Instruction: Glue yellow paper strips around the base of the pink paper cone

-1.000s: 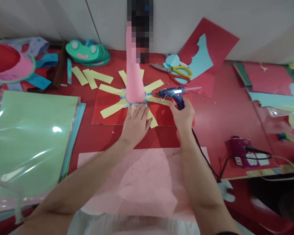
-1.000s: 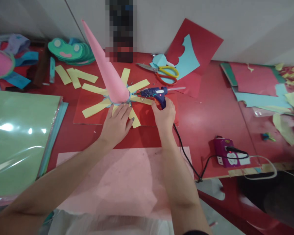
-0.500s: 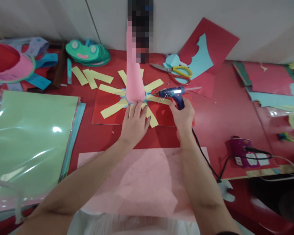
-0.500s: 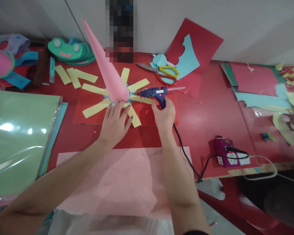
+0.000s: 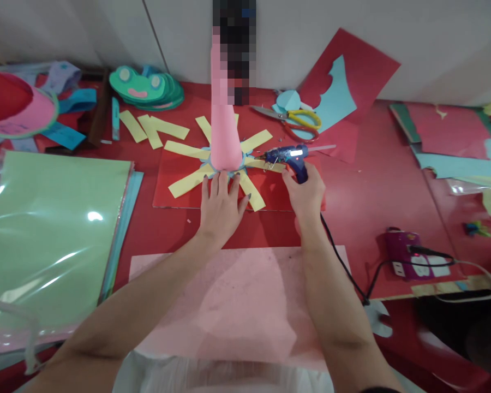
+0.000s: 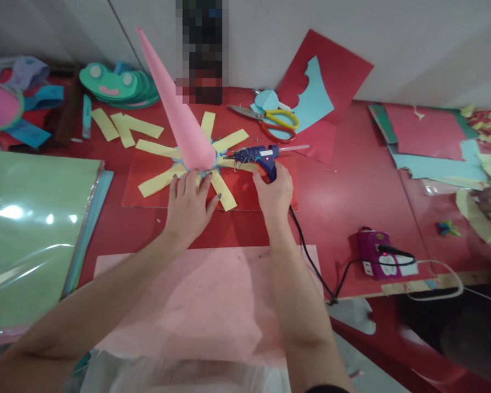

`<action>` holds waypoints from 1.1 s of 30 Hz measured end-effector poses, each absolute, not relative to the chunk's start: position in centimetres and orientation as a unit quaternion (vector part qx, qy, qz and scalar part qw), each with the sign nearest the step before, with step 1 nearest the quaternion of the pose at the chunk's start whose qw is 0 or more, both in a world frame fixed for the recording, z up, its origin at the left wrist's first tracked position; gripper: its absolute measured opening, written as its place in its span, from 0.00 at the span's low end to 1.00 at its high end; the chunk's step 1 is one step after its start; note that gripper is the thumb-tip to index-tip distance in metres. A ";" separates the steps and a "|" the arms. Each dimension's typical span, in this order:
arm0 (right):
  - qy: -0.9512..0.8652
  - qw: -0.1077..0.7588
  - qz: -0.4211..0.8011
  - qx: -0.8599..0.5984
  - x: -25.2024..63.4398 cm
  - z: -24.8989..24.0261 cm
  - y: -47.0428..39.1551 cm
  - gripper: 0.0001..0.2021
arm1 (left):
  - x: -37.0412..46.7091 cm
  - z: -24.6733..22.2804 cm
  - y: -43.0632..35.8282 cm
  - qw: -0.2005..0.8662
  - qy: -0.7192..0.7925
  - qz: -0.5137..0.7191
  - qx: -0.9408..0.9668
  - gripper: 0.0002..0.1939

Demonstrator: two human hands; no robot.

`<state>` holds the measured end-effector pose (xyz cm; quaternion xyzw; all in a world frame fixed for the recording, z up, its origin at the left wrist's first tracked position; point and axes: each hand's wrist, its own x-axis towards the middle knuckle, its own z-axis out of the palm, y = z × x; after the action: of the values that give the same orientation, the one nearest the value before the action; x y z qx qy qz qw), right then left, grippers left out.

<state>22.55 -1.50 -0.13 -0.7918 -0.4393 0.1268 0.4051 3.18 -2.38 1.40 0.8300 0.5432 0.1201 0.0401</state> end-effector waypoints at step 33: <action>-0.443 0.405 0.125 -0.790 22.6 -0.3 -1.4 0.19 | 3.4 1.8 -2.4 0.042 0.462 0.106 0.880 0.19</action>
<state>22.65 -1.44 -0.35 -0.7904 -0.4425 0.1249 0.4049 3.40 -2.45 1.76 0.8797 0.4616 0.1063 0.0422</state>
